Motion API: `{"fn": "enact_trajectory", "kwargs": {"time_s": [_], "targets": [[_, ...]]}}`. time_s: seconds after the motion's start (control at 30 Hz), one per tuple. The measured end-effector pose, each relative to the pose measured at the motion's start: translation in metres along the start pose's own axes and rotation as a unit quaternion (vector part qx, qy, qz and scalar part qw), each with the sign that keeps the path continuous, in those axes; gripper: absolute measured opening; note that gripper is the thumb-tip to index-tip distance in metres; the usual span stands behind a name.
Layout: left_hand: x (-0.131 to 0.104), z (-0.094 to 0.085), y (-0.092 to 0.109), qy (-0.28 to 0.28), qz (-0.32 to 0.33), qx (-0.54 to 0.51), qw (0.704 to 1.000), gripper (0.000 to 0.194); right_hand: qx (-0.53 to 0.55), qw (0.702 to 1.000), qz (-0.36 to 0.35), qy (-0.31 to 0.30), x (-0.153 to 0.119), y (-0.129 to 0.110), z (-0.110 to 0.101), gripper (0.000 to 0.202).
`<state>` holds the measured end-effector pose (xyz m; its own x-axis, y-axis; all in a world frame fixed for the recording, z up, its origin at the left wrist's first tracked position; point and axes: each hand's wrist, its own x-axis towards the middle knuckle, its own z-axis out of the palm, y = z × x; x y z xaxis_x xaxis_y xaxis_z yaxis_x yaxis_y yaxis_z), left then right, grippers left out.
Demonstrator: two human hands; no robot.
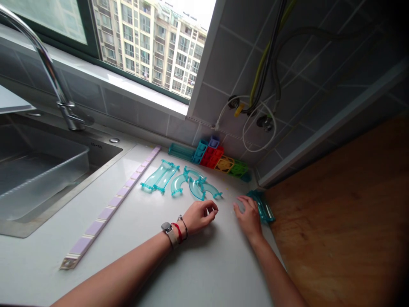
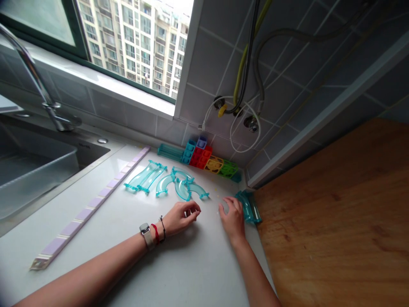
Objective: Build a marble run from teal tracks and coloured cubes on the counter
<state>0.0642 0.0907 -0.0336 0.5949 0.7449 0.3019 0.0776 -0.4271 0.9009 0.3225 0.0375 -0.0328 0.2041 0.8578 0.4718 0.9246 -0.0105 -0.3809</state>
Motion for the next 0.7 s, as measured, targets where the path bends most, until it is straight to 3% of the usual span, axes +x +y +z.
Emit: {"fn": "enact_trajectory", "kwargs": {"time_s": [0.13, 0.3, 0.5, 0.7], "targets": [[0.0, -0.002, 0.001, 0.0, 0.003, -0.007, 1.0, 0.015, -0.066, 0.996, 0.041, 0.034, 0.004, 0.033, -0.027, 0.033], [0.001, -0.002, -0.001, 0.0, 0.01, -0.013, 1.0, 0.017, -0.079, 0.996, 0.032, 0.014, -0.004, 0.045, -0.035, 0.027], [0.001, -0.003, -0.001, 0.004, 0.016, -0.007, 1.0, 0.017, -0.033, 0.999, 0.011, 0.002, -0.014, 0.027, -0.031, 0.021], [0.0, -0.001, -0.002, 0.011, 0.029, -0.009, 0.999, 0.017, 0.029, 0.999, 0.031, 0.023, -0.044, -0.012, -0.03, 0.02]]}}
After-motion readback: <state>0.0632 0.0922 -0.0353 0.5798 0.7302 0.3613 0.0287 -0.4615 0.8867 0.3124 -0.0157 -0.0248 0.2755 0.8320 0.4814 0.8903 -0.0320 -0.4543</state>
